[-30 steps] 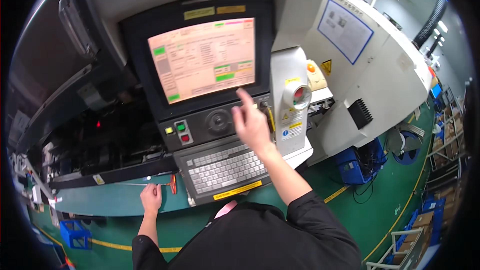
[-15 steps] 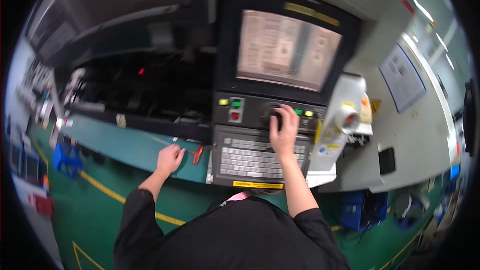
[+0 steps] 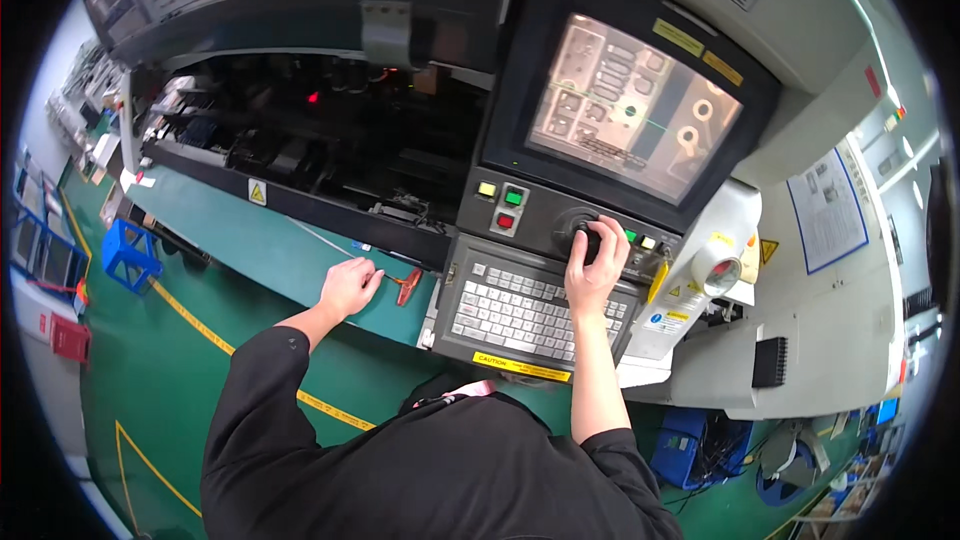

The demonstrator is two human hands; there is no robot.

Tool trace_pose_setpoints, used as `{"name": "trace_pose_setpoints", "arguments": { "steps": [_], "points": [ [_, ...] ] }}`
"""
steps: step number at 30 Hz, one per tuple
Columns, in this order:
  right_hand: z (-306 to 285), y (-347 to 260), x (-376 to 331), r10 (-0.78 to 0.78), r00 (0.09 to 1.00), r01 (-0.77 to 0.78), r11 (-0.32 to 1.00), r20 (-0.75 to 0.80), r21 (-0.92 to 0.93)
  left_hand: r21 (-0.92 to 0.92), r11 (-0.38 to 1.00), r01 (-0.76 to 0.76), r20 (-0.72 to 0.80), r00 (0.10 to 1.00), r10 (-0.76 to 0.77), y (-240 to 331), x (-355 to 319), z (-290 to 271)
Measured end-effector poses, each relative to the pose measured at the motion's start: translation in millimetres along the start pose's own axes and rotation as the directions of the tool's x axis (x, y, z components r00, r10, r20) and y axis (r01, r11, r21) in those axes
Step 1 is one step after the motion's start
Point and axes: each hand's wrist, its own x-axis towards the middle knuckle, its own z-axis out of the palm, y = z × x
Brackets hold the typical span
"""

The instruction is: Operating a surface-mount technology (SMT) machine interface and inspecting/sorting printed circuit boards at a workstation.

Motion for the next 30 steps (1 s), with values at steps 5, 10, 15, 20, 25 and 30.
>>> {"name": "trace_pose_setpoints", "arguments": {
  "steps": [5,10,15,20,25,30],
  "points": [
    [0.6,-1.9,4.5,0.009,1.0,-0.009,1.0,-0.011,0.017,0.011,1.0,0.006,-0.001,1.0,-0.006,1.8,0.7,0.0],
    [-0.7,0.5,5.9,0.015,1.0,-0.014,1.0,-0.022,0.026,0.015,1.0,0.026,0.033,0.999,-0.027,4.1,2.6,0.1],
    [1.7,1.4,4.6,0.012,1.0,-0.012,1.0,-0.022,0.003,0.01,0.999,0.031,0.043,0.999,-0.032,5.6,1.9,-2.8],
    [1.2,-0.2,4.2,0.044,0.999,-0.043,0.999,-0.017,0.014,0.0,0.999,0.033,0.043,0.999,-0.033,4.7,1.9,-1.0],
    [3.0,0.7,2.9,0.042,0.999,-0.041,0.999,-0.03,0.017,-0.004,0.999,0.034,0.039,0.999,-0.034,3.4,2.6,0.3],
    [6.7,1.2,2.2,0.038,0.999,-0.037,0.999,-0.039,0.012,-0.025,1.0,0.016,0.011,1.0,-0.016,5.5,3.7,-1.0]
  ]
}}
